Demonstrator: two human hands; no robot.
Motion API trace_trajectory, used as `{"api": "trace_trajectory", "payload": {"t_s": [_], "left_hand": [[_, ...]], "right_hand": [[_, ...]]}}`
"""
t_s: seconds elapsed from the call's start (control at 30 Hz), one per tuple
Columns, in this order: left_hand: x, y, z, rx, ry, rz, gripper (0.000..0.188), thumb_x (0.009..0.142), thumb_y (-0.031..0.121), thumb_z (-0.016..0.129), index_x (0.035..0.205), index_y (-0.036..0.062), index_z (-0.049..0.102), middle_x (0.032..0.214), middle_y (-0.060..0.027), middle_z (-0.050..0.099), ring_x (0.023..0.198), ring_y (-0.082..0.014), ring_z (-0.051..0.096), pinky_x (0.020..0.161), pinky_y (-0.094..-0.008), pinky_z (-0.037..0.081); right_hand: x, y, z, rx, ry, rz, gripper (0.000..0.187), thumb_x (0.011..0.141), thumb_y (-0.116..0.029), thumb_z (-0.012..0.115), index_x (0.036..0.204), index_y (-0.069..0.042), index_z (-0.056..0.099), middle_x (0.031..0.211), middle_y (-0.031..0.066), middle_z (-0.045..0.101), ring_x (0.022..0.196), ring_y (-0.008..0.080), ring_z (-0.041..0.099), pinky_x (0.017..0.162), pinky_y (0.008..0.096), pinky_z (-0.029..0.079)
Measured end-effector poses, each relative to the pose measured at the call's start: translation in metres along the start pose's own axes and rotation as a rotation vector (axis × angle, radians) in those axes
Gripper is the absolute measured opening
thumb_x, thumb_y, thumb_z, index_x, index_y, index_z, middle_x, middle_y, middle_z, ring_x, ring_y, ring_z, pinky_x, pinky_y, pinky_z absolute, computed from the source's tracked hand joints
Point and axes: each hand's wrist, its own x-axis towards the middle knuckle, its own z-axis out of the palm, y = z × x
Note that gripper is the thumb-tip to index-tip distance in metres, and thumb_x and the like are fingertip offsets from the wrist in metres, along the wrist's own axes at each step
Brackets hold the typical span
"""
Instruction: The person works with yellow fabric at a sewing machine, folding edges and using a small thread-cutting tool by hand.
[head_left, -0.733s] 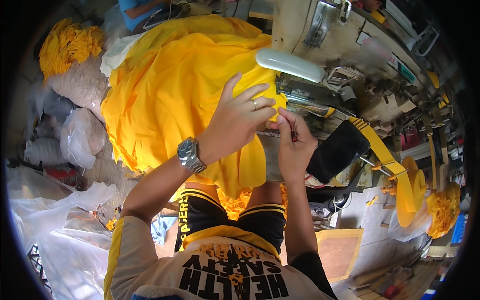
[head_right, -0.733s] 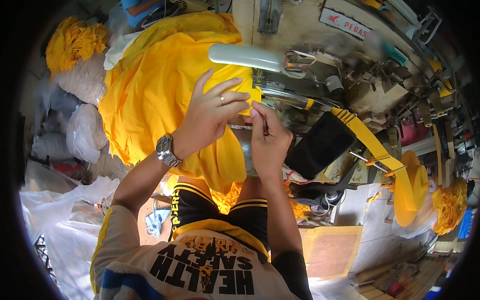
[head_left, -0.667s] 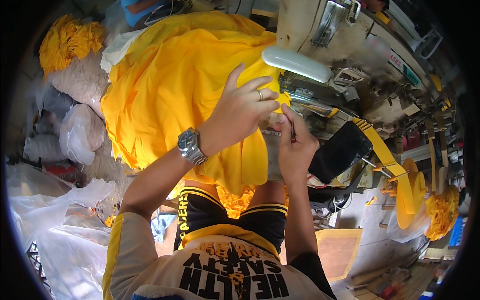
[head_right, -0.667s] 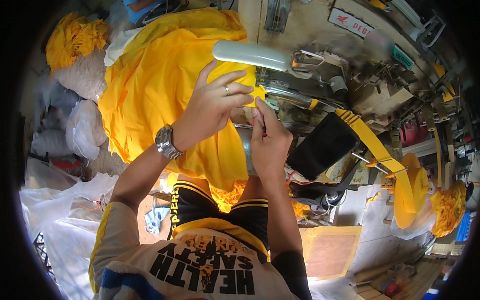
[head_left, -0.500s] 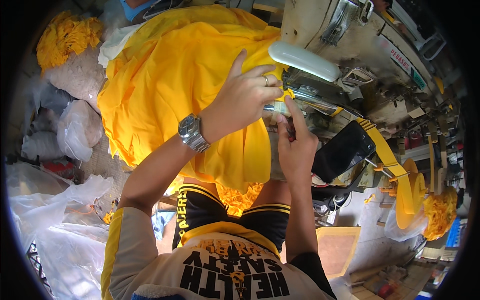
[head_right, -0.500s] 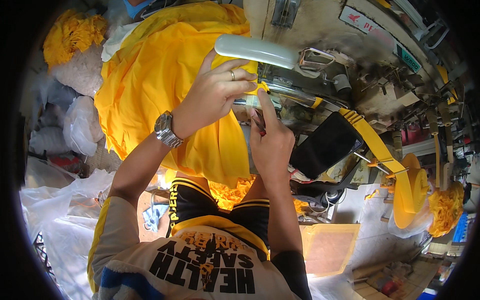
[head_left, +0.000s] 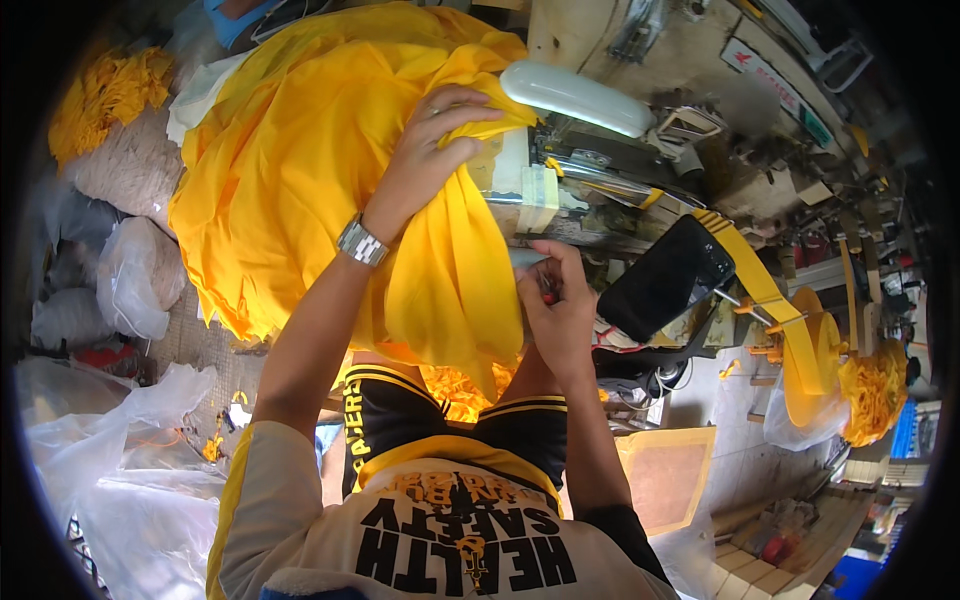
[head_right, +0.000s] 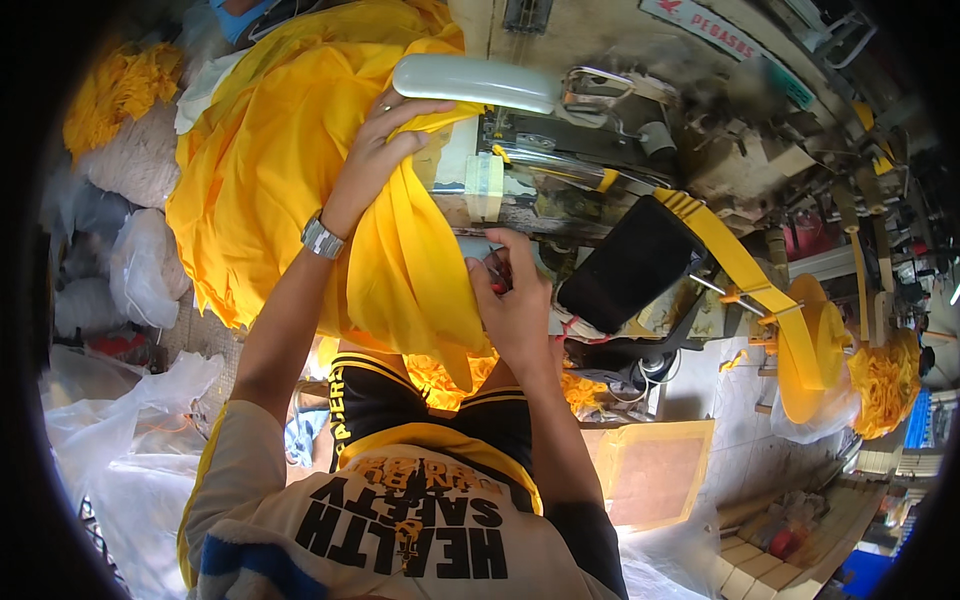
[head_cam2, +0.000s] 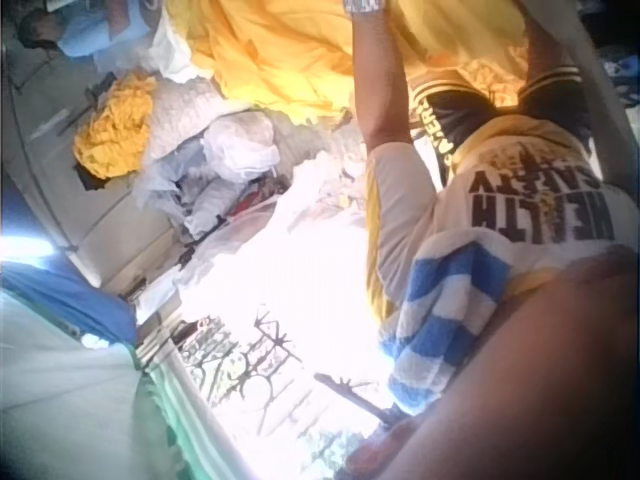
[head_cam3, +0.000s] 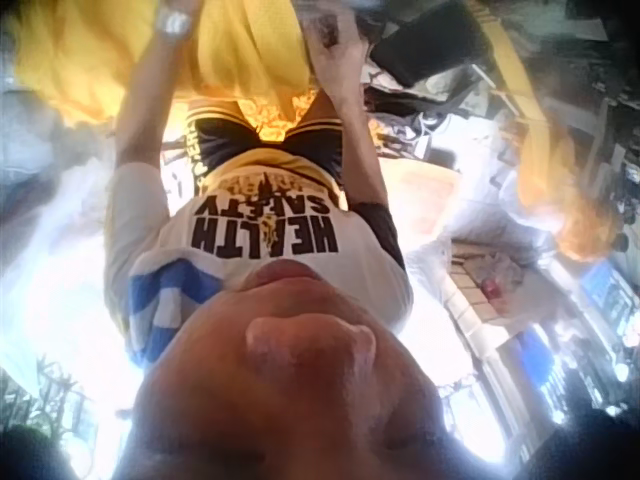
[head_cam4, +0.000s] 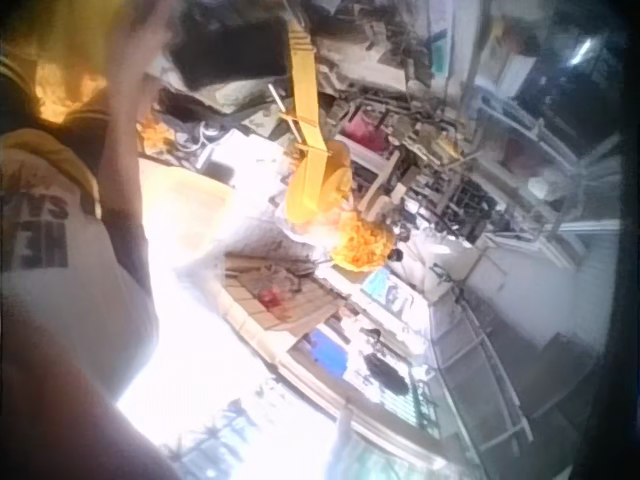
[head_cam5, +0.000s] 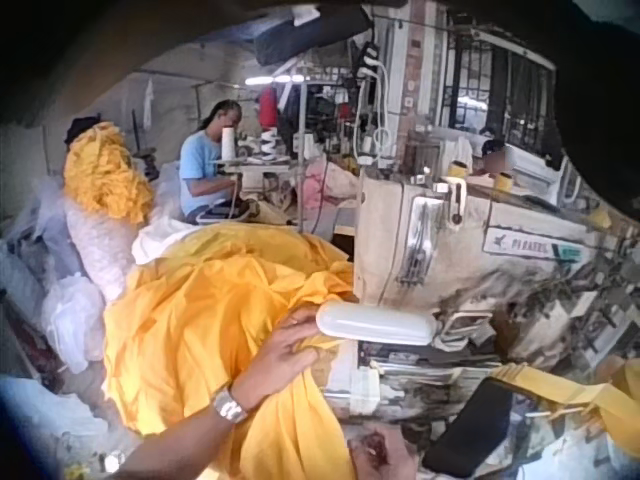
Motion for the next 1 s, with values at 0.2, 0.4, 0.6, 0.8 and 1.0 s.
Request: {"api": "trace_trajectory", "payload": {"t_s": [0.2, 0.4, 0.6, 0.8, 1.0], "left_hand": [[-0.047, 0.024, 0.000, 0.115, 0.166, -0.023, 0.034, 0.089, 0.020, 0.064, 0.120, 0.0067, 0.064, 0.122, -0.0151, 0.054, 0.113, -0.0303, 0.050, 0.098, -0.0368, 0.040], [-0.074, 0.090, -0.016, 0.184, 0.097, -0.166, 0.022, 0.088, 0.005, 0.064, 0.110, -0.0007, 0.065, 0.091, -0.0160, 0.063, 0.079, -0.0285, 0.062, 0.073, -0.0318, 0.049], [-0.093, 0.137, 0.002, 0.035, 0.054, -0.040, 0.018, 0.087, -0.001, 0.065, 0.104, -0.0045, 0.063, 0.089, -0.0170, 0.065, 0.075, -0.0301, 0.064, 0.071, -0.0326, 0.050], [-0.110, 0.149, 0.015, -0.128, -0.070, -0.110, 0.024, 0.087, -0.001, 0.064, 0.111, -0.0029, 0.063, 0.089, -0.0165, 0.064, 0.075, -0.0287, 0.065, 0.068, -0.0325, 0.050], [-0.112, 0.150, 0.004, 0.095, -0.202, 0.002, 0.029, 0.084, 0.004, 0.067, 0.113, 0.0052, 0.066, 0.104, -0.0113, 0.065, 0.089, -0.0262, 0.065, 0.077, -0.0351, 0.049]], "right_hand": [[0.005, -0.032, -0.022, -0.342, -0.019, -0.314, 0.035, 0.083, -0.016, 0.072, 0.113, -0.006, 0.059, 0.091, 0.0142, 0.062, 0.070, 0.0310, 0.062, 0.062, 0.0382, 0.050], [0.036, -0.059, -0.025, -0.725, 0.067, -0.488, 0.017, 0.089, -0.019, 0.064, 0.098, -0.006, 0.059, 0.080, 0.0108, 0.060, 0.070, 0.0301, 0.063, 0.060, 0.0382, 0.049], [0.065, -0.062, -0.004, -0.843, 0.153, -0.470, 0.019, 0.092, -0.025, 0.059, 0.089, -0.007, 0.053, 0.078, 0.0110, 0.058, 0.071, 0.0311, 0.062, 0.061, 0.0411, 0.049], [0.065, -0.055, 0.008, -0.522, 0.222, -0.482, 0.028, 0.094, -0.032, 0.058, 0.087, -0.006, 0.051, 0.077, 0.0133, 0.057, 0.069, 0.0348, 0.061, 0.058, 0.0426, 0.047], [0.045, -0.042, -0.010, -0.207, 0.127, -0.305, 0.024, 0.093, -0.027, 0.062, 0.094, -0.003, 0.056, 0.080, 0.0137, 0.062, 0.065, 0.0286, 0.060, 0.060, 0.0347, 0.048]]}}
